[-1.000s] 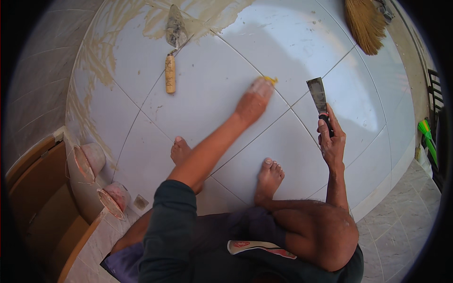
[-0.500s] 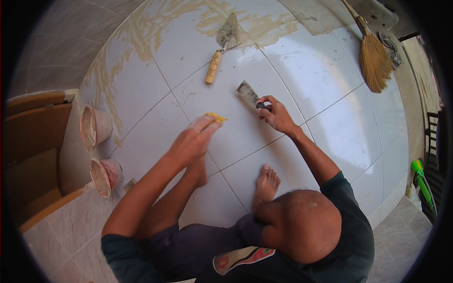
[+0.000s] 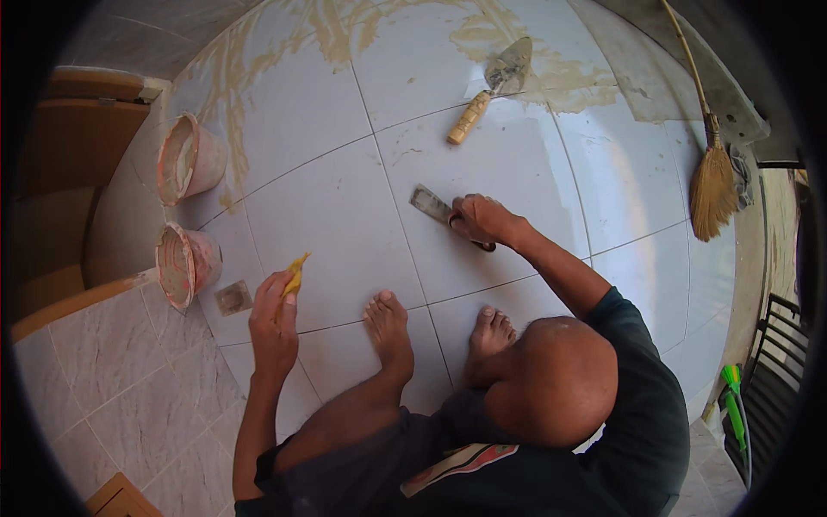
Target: The person applies grout to floor tile joints using a trowel and a putty knife, then wipes away the excess grout from the tiles with a yellow sponge.
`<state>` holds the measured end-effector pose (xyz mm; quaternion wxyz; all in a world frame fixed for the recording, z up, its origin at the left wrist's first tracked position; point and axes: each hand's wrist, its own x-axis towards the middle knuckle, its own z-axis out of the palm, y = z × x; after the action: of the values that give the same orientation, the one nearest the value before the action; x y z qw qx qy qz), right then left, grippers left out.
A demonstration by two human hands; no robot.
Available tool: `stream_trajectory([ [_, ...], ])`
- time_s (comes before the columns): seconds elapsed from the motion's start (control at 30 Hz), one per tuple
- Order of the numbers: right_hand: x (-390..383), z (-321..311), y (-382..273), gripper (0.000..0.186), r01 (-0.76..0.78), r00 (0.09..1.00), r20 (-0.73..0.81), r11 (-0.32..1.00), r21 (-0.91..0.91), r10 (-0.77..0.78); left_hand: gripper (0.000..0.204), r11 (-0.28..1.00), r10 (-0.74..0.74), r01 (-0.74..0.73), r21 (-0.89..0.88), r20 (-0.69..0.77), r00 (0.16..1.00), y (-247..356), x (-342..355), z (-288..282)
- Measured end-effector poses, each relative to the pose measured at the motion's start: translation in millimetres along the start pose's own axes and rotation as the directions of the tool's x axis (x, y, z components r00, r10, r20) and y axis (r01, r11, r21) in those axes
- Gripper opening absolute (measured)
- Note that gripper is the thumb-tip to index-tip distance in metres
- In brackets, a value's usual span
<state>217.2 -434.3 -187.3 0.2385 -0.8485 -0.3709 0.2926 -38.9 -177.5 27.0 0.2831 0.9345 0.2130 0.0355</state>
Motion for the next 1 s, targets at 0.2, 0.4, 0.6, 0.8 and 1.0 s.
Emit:
stream_trajectory([
  [0.2, 58.8, -45.4, 2.0, 0.048, -0.088, 0.897, -0.423, 0.990, 0.114, 0.129, 0.032, 0.980, -0.076, 0.068, -0.187, -0.031, 0.997, -48.0, 38.8, 80.4],
  [0.4, 143.5, -85.4, 52.2, 0.073, -0.356, 0.749, -0.500, 0.900, 0.251, 0.435, 0.032, 0.966, 0.059, -0.084, -0.246, -0.109, 0.992, -66.1, 126.3, 147.6],
  [0.6, 67.3, -120.0, 67.4, 0.059, -0.195, 0.602, -0.466, 0.686, 0.701, 0.648, 0.031, 0.925, 0.027, -0.087, -0.370, -0.166, 0.986, -78.9, 148.5, 144.1],
  [0.8, -6.1, -187.4, 129.8, 0.035, -0.581, 0.478, -0.176, 0.460, 0.671, 0.860, 0.032, 0.948, 0.058, -0.114, -0.297, -0.192, 0.980, -111.1, 134.2, 169.9],
  [1.0, 36.8, -147.4, 14.2, 0.050, -0.584, 0.783, 0.004, 0.733, 0.349, 0.622, 0.039, 0.978, 0.104, -0.131, -0.164, -0.165, 0.981, -123.4, 113.0, 161.6],
])
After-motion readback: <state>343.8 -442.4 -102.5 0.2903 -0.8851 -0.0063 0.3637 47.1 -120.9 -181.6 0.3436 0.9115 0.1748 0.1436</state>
